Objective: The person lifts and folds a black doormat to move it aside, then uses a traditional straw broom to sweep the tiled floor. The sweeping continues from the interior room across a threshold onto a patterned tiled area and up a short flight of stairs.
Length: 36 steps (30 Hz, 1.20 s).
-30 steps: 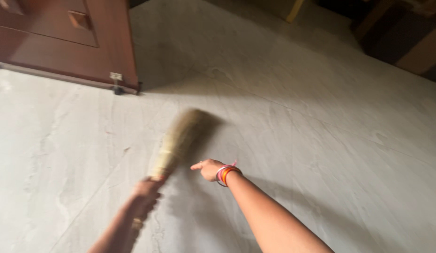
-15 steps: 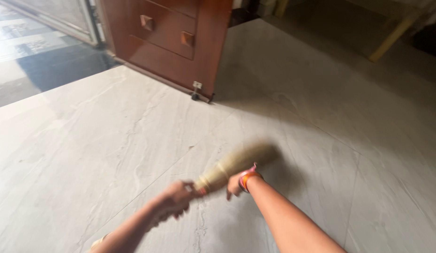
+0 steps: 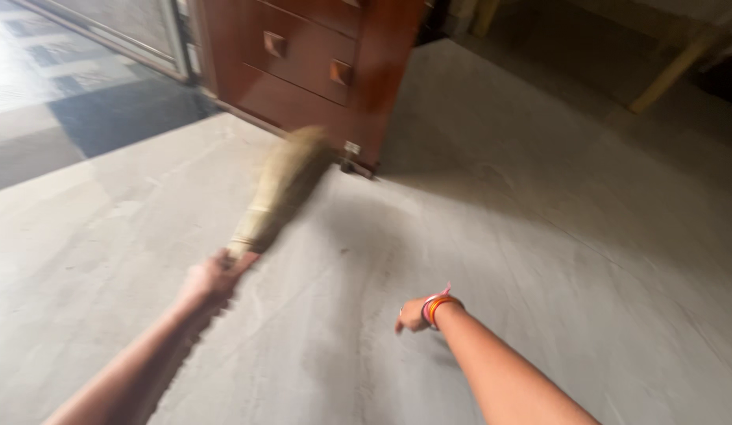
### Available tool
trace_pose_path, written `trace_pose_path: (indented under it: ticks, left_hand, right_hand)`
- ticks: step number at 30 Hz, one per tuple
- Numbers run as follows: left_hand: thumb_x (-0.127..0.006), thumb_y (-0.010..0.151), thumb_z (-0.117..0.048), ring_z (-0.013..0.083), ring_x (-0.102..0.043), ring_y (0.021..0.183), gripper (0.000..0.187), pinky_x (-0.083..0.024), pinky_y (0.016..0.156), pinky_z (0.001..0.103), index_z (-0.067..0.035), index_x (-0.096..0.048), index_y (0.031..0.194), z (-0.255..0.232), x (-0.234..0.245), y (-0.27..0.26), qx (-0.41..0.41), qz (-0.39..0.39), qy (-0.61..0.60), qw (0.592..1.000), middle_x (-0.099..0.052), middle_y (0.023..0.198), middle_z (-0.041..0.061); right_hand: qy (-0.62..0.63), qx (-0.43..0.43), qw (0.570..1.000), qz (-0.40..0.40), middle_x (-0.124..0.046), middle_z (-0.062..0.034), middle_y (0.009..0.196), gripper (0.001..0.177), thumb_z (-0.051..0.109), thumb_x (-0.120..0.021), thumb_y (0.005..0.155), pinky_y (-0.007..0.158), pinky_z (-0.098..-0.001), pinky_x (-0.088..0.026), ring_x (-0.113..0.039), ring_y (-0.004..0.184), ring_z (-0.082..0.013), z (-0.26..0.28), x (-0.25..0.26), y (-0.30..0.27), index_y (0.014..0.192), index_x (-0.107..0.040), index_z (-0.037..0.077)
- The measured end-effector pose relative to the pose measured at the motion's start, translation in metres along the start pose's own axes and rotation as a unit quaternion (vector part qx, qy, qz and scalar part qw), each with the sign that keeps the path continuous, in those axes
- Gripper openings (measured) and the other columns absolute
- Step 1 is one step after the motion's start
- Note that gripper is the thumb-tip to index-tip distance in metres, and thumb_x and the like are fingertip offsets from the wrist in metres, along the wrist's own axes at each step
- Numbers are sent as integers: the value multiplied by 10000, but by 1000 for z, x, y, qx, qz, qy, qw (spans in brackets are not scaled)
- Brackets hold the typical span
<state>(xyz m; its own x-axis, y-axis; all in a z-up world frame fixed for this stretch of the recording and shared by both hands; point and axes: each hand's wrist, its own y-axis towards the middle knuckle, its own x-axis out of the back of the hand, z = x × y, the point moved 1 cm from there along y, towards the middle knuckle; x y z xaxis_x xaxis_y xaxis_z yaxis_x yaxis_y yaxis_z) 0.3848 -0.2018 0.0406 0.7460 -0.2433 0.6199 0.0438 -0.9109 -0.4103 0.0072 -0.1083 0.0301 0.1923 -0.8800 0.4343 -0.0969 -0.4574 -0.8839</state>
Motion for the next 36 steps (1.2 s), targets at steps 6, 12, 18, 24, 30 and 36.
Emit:
trace_pose_path:
  ticks: [6,12,18,24,30,36]
  left_hand:
    - [-617,893,-608,143,-544,480,596,-446,420,354,-135,-700,1247,62,-68,-36,-68,273,25,959,-626,687,62]
    - [-532,886,-782,328,-708,1017,751,-535,859,485,-128,-633,1240,163,-6,-3,-108,86,163,977,-767,1091,187]
    - [-472,957,-674,311,-749,663,701,-584,553,447,-55,-588,1263,107,60,4,36,-34,64,997,-729,818,190]
    - [-607,859,-761,108,-493,471,736,-423,430,330,-161,-736,1265,167,33,-39,-7,241,49,969,-562,648,36]
    - [-453,887,-843,141,-616,558,815,-566,497,356,-170,-682,1286,233,94,33,45,-1,202,978,-723,815,121]
    - [-540,893,-749,155,-562,545,731,-451,478,324,-95,-751,1145,183,118,47,-26,-44,59,997,-662,686,85]
  right_hand:
    - [-113,74,991,-6,-497,70,1565,624,76,-407,893,1038,-889,-23,-384,1487,-296,100,63,-18,1339,-650,438]
    - [75,95,989,-81,-550,7,1507,617,20,-422,849,1113,-627,-210,-455,1440,-265,112,47,6,1330,-674,314]
    - [217,95,960,-148,-614,-96,1442,646,-28,-437,783,1168,-361,-391,-539,1387,-265,116,33,51,1334,-683,202]
    - [196,103,959,-175,-637,-132,1426,607,31,-481,782,1175,-369,-404,-564,1370,-294,164,66,46,1325,-694,201]
    - [204,104,959,-166,-242,-44,1682,711,-18,-447,769,1242,-418,-227,-322,1521,-263,220,64,26,1393,-630,270]
    - [195,110,953,-202,-251,-49,1694,722,-25,-440,749,1236,-383,-290,-369,1502,-284,247,117,-14,1388,-640,244]
